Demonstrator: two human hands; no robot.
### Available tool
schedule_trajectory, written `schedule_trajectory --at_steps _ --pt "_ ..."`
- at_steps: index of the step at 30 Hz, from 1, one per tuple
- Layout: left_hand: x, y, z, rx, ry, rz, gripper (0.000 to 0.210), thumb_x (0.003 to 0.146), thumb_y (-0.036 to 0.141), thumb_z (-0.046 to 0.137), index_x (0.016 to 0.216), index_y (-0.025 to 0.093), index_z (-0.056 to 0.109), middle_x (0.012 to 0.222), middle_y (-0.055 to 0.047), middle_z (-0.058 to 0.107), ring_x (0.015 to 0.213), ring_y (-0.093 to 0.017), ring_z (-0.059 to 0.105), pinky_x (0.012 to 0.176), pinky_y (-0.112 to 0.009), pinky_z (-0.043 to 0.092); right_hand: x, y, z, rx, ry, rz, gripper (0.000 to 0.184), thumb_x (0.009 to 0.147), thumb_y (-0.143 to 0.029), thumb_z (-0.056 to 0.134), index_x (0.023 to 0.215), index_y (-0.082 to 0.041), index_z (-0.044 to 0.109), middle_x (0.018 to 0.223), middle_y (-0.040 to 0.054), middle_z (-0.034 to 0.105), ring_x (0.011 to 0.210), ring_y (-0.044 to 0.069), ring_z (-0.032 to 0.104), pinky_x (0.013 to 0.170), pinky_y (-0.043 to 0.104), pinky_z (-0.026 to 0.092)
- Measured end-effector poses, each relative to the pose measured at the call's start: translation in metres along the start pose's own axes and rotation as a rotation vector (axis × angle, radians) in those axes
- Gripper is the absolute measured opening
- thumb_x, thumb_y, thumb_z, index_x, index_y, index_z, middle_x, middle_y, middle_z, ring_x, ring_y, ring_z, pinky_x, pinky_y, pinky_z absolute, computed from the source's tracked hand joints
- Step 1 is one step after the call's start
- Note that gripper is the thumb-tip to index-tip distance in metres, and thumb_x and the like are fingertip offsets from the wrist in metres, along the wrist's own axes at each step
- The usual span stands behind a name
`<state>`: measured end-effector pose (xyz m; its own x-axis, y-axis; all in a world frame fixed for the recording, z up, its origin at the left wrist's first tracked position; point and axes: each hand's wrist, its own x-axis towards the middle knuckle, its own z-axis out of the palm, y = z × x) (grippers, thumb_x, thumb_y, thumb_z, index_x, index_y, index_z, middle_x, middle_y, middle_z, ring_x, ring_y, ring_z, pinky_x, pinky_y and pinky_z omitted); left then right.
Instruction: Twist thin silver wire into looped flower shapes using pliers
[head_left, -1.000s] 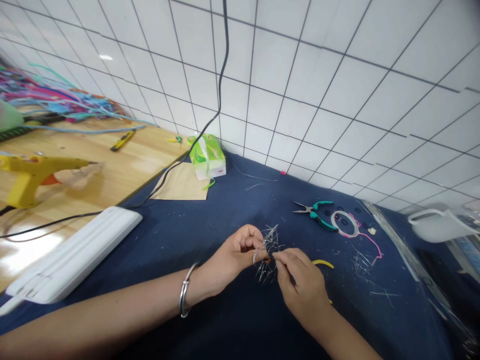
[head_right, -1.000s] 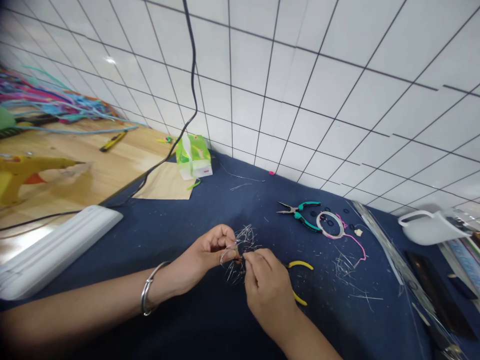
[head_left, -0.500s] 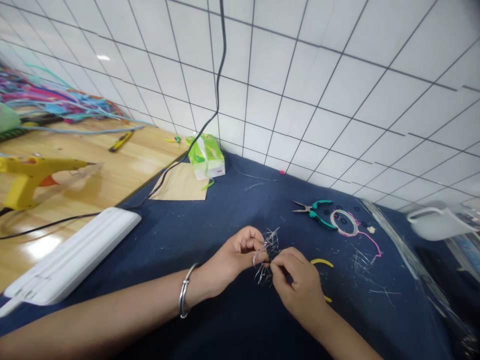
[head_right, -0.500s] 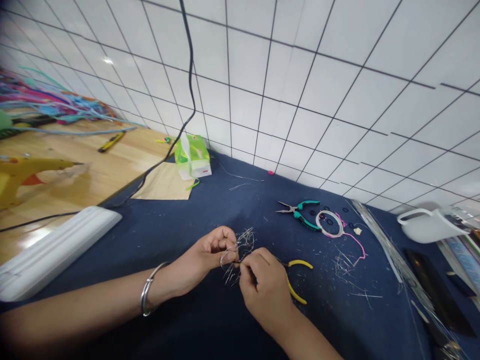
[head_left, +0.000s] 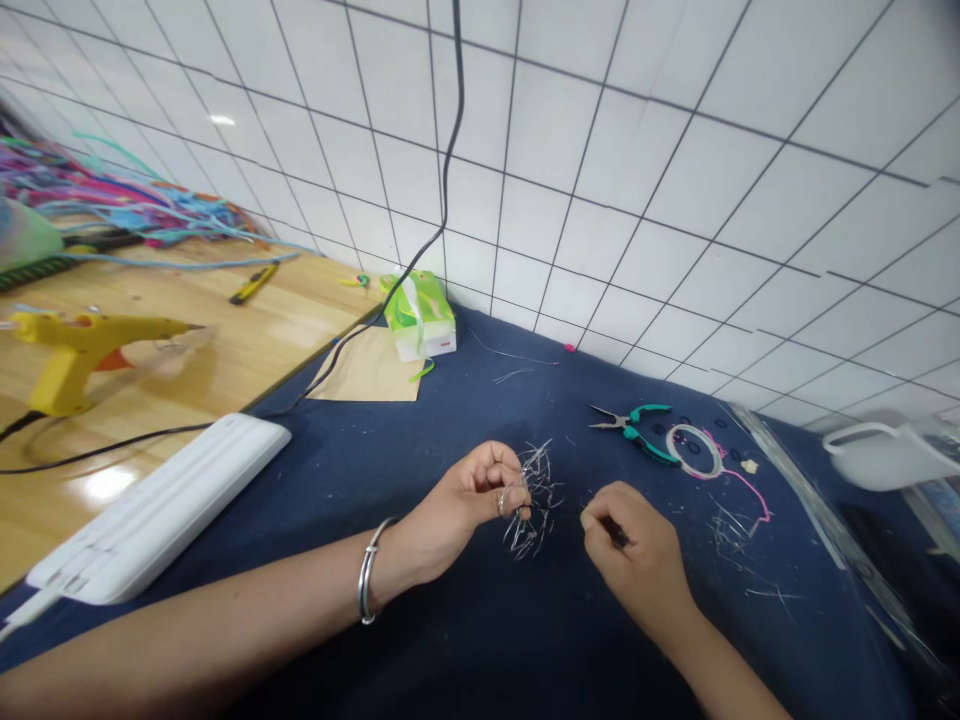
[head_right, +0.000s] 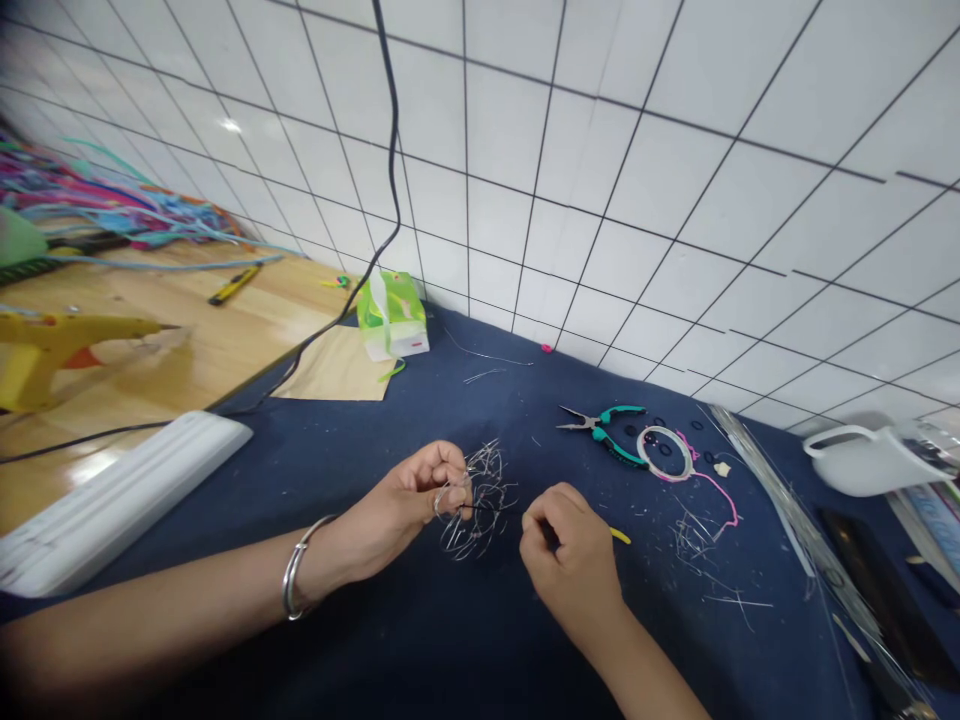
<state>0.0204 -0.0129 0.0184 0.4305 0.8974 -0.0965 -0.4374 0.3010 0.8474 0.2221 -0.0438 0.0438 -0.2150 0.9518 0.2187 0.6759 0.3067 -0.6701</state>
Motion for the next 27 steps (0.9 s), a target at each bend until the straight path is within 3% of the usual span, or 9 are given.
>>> schedule_trajectory --at_steps 5,10,15,27 --pt "0.000 -0.006 0.002 -0.017 0.012 -0.014 0.019 0.076 0.017 0.065 0.087 0.016 0.050 0.069 0.002 0.058 0.065 -0.011 0.055 0.065 -0.024 0.040 -0.003 -0.005 0.013 0.004 -0.039 -0.065 0.018 0.074 -0.006 0.045 0.063 -0.019 0.048 0.064 -0.0017 0.047 0.061 0.011 0.046 0.057 0.024 0.036" --pt "0.000 -0.015 0.005 -0.019 -0.013 -0.058 0.021 0.075 0.019 0.066 0.088 0.016 0.050 0.069 0.001 0.058 0.062 -0.009 0.053 0.061 -0.023 0.038 -0.006 -0.007 0.026 0.024 -0.045 -0.101 0.013 0.081 -0.015 0.048 0.074 -0.018 0.057 0.072 0.0013 0.054 0.066 0.012 0.050 0.062 0.025 0.040" --pt "0.001 -0.013 0.002 -0.016 0.007 -0.073 0.021 0.078 0.021 0.064 0.092 0.016 0.049 0.074 -0.001 0.060 0.069 -0.012 0.057 0.064 -0.024 0.039 -0.004 -0.002 0.020 0.083 -0.032 -0.058 0.009 0.080 -0.016 0.052 0.084 -0.020 0.060 0.074 0.0011 0.055 0.066 0.012 0.052 0.061 0.024 0.042" --pt "0.003 -0.014 -0.003 -0.037 0.039 -0.096 0.020 0.080 0.023 0.060 0.097 0.018 0.050 0.083 -0.003 0.062 0.074 -0.014 0.060 0.068 -0.026 0.041 0.001 0.013 0.020 0.046 0.015 -0.049 0.014 0.083 -0.018 0.048 0.075 -0.020 0.059 0.070 0.0009 0.055 0.066 0.013 0.052 0.062 0.025 0.042"
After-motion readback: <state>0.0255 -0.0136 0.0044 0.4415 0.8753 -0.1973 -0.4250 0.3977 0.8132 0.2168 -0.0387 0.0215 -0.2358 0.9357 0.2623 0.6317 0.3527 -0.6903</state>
